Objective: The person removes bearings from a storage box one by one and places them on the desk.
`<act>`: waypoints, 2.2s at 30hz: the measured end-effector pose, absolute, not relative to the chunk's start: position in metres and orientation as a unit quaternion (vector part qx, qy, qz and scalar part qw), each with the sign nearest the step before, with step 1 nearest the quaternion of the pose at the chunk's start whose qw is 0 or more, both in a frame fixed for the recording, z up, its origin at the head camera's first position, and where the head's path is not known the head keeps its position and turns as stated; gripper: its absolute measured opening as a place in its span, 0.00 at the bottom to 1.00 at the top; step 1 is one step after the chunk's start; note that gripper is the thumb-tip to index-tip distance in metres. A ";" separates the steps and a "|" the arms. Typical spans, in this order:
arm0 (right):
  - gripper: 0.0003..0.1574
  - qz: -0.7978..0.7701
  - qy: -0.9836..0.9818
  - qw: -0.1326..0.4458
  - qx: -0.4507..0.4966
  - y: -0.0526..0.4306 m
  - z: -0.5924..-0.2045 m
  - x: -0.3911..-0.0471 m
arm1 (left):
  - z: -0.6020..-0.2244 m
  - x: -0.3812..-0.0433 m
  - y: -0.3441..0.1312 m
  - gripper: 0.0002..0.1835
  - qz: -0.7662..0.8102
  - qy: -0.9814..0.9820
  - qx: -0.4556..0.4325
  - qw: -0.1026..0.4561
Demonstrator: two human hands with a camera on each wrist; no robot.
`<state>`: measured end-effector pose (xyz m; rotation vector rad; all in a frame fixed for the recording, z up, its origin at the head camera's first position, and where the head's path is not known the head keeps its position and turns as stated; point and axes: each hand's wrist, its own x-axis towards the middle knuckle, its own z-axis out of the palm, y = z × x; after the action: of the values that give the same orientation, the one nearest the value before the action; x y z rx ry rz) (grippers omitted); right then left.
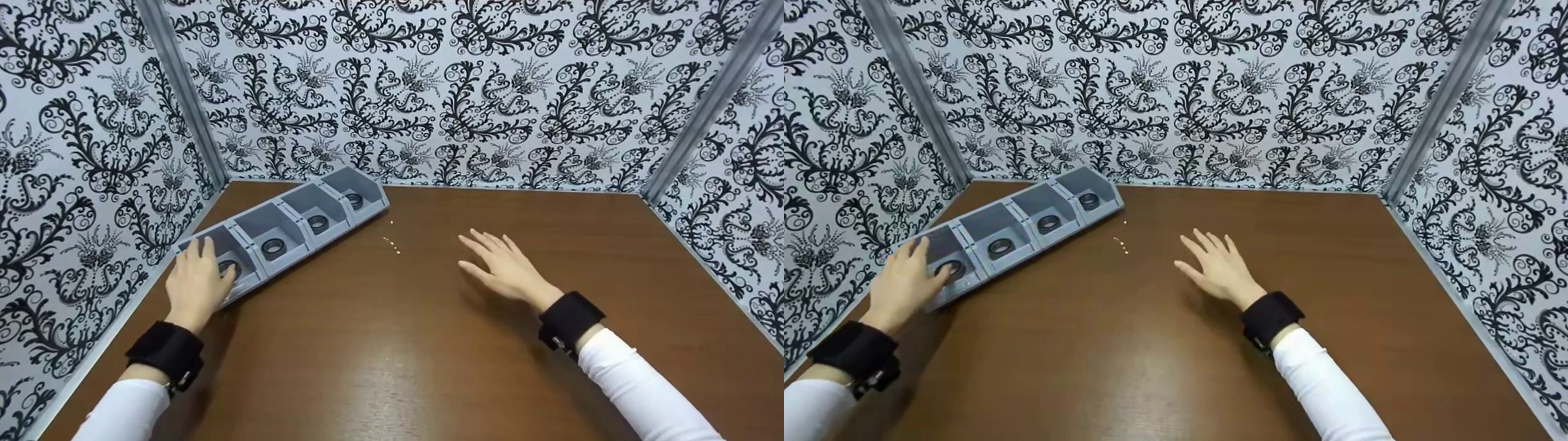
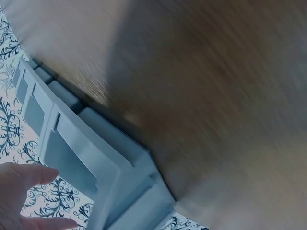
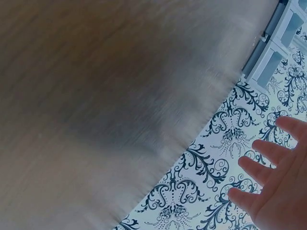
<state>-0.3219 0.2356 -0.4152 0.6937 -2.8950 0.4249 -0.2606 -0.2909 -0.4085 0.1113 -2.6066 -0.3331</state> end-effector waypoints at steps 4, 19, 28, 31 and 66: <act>0.41 0.142 -0.960 0.068 0.232 0.235 -0.416 -0.322 | -0.406 -0.257 -0.300 0.38 -0.121 -0.965 0.059 0.227; 0.42 0.129 -0.960 0.062 0.241 0.237 -0.420 -0.323 | -0.411 -0.254 -0.328 0.33 -0.129 -0.966 0.092 0.202; 0.42 0.132 -0.960 0.057 0.239 0.237 -0.419 -0.322 | -0.404 -0.256 -0.338 0.32 -0.153 -0.974 0.129 0.102; 0.42 0.133 -0.960 0.055 0.241 0.235 -0.419 -0.321 | -0.401 -0.257 -0.340 0.31 -0.168 -0.973 0.137 0.079; 0.41 0.124 -0.961 0.047 0.244 0.233 -0.421 -0.318 | -0.396 -0.275 -0.365 0.29 -0.262 -0.956 0.129 -0.017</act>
<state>-0.3182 0.2334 -0.4206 0.7456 -2.9299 0.3775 -0.2751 -0.3655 -0.3956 0.4098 -3.0372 -0.8306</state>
